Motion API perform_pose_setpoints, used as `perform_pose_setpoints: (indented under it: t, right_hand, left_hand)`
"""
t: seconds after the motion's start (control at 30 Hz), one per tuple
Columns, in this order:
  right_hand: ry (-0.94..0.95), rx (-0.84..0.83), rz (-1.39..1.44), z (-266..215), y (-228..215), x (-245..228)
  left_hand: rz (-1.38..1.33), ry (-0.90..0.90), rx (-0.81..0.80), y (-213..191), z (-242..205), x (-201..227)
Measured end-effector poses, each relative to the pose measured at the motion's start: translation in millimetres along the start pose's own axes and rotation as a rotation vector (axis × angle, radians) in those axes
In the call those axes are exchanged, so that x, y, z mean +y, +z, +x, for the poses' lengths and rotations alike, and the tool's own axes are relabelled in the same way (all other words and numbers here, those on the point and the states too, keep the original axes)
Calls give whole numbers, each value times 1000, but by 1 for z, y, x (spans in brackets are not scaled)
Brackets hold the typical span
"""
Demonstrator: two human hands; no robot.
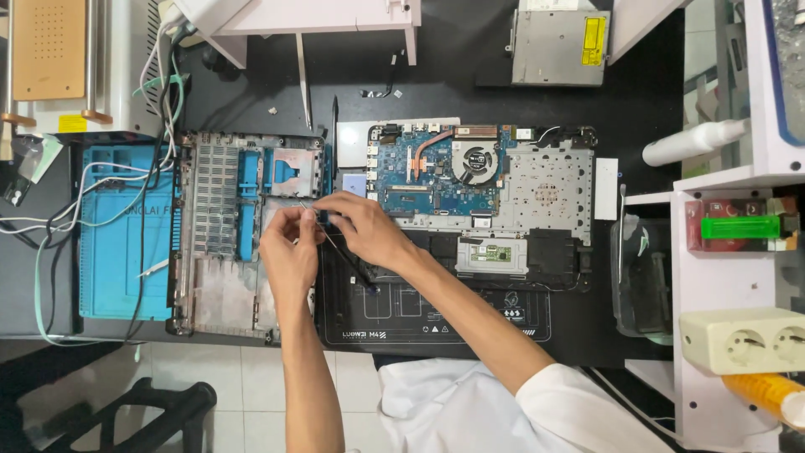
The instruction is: The person opens a laptop and removes the back cover to expose the internal components. They then remove the CD drive, disconnect cables, and use a screwdriver to remove the cooling fan and heat sink from the motherboard.
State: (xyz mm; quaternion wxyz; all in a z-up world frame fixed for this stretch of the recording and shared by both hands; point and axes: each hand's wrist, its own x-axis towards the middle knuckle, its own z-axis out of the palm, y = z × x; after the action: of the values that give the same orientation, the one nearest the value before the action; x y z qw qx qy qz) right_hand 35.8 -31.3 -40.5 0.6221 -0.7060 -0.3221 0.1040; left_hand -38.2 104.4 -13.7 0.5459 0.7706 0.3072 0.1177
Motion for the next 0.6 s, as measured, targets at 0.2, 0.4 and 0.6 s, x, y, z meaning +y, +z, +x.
perform_pose_setpoints:
  t: [0.2,0.4,0.6]
  right_hand:
    - [333,-9,110,-7,-3,-14]
    - [365,-17,132,-11,1,-2]
    - [383,3,167,-17,3,5]
  left_hand:
    - [106,101,1,3,0,-2]
    - [230,78,-4,5,-8,17]
    - [292,135,-43,4,-8,10]
